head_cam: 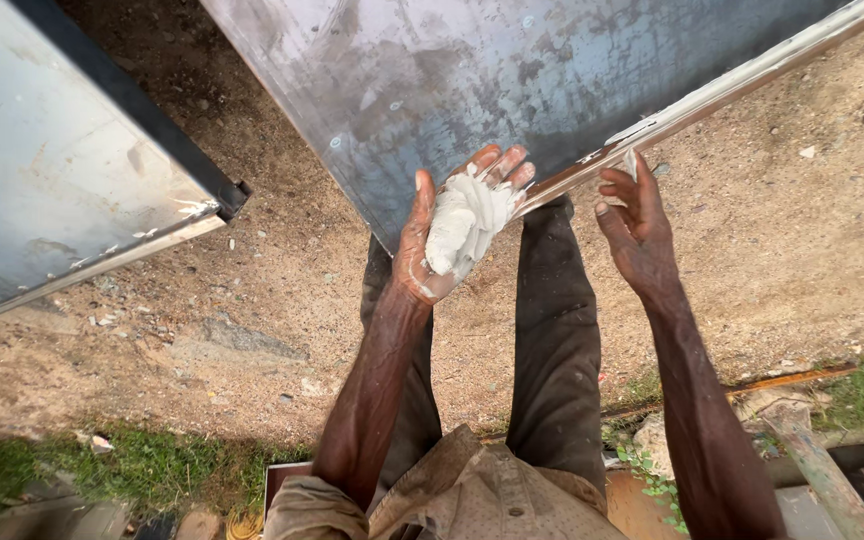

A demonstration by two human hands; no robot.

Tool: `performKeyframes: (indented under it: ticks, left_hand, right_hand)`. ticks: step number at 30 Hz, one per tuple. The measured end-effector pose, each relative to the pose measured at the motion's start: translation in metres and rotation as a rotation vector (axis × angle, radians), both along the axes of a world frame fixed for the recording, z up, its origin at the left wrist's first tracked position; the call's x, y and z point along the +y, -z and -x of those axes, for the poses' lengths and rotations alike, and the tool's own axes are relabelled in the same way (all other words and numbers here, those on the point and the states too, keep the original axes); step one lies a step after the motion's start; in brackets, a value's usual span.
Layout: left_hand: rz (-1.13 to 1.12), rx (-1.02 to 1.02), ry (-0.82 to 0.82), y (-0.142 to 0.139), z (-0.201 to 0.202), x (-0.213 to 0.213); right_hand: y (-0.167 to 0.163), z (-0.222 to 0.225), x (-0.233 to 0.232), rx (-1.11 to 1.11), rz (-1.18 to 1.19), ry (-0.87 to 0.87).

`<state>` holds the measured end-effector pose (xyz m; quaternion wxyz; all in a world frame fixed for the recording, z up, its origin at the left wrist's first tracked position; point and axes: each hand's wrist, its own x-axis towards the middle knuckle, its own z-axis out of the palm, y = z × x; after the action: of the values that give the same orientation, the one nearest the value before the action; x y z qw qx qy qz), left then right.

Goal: The person scoops white putty from a container using a trowel, transfers it to their hand, and applies it by hand along the edge of a large metal sheet. The person works along the seam, smoothing the putty with their fingers.

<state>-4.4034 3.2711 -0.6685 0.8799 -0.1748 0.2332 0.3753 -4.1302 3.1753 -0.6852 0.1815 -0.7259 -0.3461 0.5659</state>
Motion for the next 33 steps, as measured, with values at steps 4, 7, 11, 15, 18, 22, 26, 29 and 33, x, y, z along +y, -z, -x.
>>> performKeyframes:
  ticks: [4, 7, 11, 15, 18, 22, 26, 29, 33]
  left_hand:
    - [0.033, -0.023, 0.02, -0.003, -0.036, -0.006]
    - [0.027, -0.1, 0.025, -0.009, -0.057, -0.01]
    - [0.109, -0.177, -0.035, -0.016, -0.078, -0.018]
    - [0.214, -0.223, -0.12, -0.013, -0.091, -0.021]
    - [0.266, -0.151, -0.221, -0.008, -0.097, -0.024]
    - [0.298, -0.03, -0.31, -0.001, -0.097, -0.025]
    - [0.245, -0.1, -0.362, 0.005, -0.092, -0.02]
    - [0.227, -0.106, -0.315, 0.005, -0.087, -0.017]
    - [0.24, -0.122, -0.267, 0.0, -0.077, -0.018]
  right_hand:
    - [-0.055, 0.007, 0.0, -0.009, -0.321, -0.18]
    - [-0.066, 0.02, 0.0, -0.063, -0.437, -0.282]
    - [-0.053, 0.027, -0.007, -0.135, -0.54, -0.278]
    - [-0.038, 0.031, -0.021, -0.148, -0.573, -0.171]
    - [-0.037, 0.049, -0.034, -0.025, -0.535, -0.036]
    - [-0.05, 0.085, -0.051, 0.402, -0.535, 0.394]
    - [-0.051, 0.077, -0.06, 0.75, -0.602, 0.845]
    - [-0.028, 0.024, -0.061, 0.758, -0.612, 0.912]
    - [0.025, -0.054, -0.063, 0.49, -0.456, 0.986]
